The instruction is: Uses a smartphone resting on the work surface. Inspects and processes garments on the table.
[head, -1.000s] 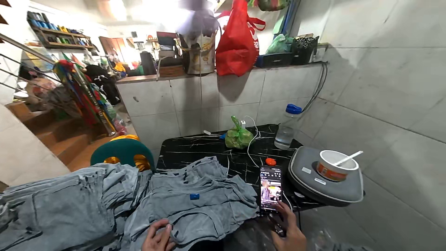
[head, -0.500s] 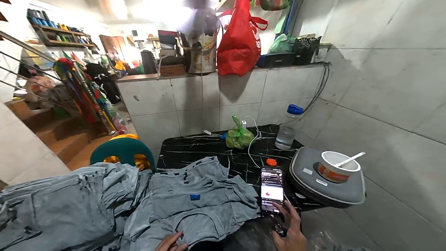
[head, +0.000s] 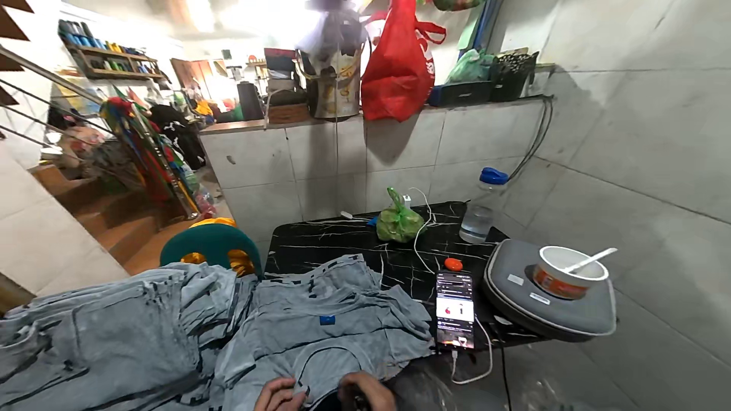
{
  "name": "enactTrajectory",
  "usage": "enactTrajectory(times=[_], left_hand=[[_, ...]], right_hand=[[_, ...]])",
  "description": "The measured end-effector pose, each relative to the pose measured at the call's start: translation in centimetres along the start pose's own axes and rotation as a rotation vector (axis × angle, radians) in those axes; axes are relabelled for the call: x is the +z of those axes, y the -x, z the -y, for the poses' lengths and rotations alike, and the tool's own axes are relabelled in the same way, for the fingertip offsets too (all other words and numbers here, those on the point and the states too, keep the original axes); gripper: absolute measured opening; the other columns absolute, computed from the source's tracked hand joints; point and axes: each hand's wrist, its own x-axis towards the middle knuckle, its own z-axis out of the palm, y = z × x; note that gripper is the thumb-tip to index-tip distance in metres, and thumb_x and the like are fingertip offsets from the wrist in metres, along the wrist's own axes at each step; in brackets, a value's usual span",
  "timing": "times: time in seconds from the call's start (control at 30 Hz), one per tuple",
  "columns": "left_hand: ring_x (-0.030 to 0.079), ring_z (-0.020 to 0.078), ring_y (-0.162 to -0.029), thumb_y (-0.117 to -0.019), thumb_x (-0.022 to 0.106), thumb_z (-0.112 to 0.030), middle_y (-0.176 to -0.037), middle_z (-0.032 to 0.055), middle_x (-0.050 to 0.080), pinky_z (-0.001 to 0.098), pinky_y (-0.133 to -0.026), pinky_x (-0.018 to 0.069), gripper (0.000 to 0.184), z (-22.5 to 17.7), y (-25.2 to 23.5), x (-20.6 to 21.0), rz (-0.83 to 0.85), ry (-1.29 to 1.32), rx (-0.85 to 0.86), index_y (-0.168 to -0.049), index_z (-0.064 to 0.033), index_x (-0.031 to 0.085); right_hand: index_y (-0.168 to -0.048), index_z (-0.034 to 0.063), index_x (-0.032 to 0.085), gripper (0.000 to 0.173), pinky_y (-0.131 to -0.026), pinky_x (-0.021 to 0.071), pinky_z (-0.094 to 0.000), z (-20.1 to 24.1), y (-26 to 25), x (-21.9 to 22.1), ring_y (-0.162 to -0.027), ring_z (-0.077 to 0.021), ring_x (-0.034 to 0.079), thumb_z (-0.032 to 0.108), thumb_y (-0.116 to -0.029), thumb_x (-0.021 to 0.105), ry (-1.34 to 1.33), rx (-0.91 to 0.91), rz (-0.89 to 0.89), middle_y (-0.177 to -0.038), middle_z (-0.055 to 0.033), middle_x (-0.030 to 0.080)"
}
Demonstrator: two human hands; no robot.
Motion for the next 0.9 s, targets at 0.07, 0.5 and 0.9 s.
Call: enactTrajectory(times=[0.07, 0.5, 0.9], left_hand=[[0.073, 0.0171, -0.084, -0.0881, 0.072, 0.006, -0.099, 0.0123, 0.073, 0.0343, -0.077, 0.0643, 0.022, 1.4, 0.1, -0.3, -0.010, 0.009, 0.021, -0.107, 0.0089, 0.062], [0.078, 0.0248, -0.083, -0.0959, 0.060, 0.009, -0.098, 0.0151, 0.076, 0.0415, -0.079, 0.0668, 0.019, -2.9, 0.3, 0.7, 0.035, 0.118, -0.101, -0.115, 0.0090, 0.060], [0.074, 0.0090, -0.089, -0.0857, 0.074, 0.005, -0.096, 0.0084, 0.077, 0.0260, -0.083, 0.0626, 0.010, -0.9, 0.3, 0.8, -0.067, -0.150, 0.198, -0.095, 0.0024, 0.077]], right_hand=[[-0.121, 0.0020, 0.071, 0.033, -0.097, 0.0572, -0.0437, 0.6, -0.9, 2.5, -0.107, -0.0241, 0.071, 0.020, -0.0940, 0.075, -0.062, 0.038, 0.163, -0.116, -0.0147, 0.072], [-0.102, -0.0051, 0.068, 0.015, -0.079, 0.0580, -0.0430, 0.5, -2.9, 3.9, -0.081, -0.0242, 0.070, 0.008, -0.0982, 0.061, -0.112, 0.158, 0.066, -0.087, -0.0147, 0.071], [-0.116, -0.0001, 0.071, 0.036, -0.083, 0.0589, -0.0520, 2.7, -2.3, 1.6, -0.091, -0.0293, 0.073, 0.031, -0.0973, 0.070, 0.113, 0.100, 0.182, -0.102, -0.0160, 0.074]])
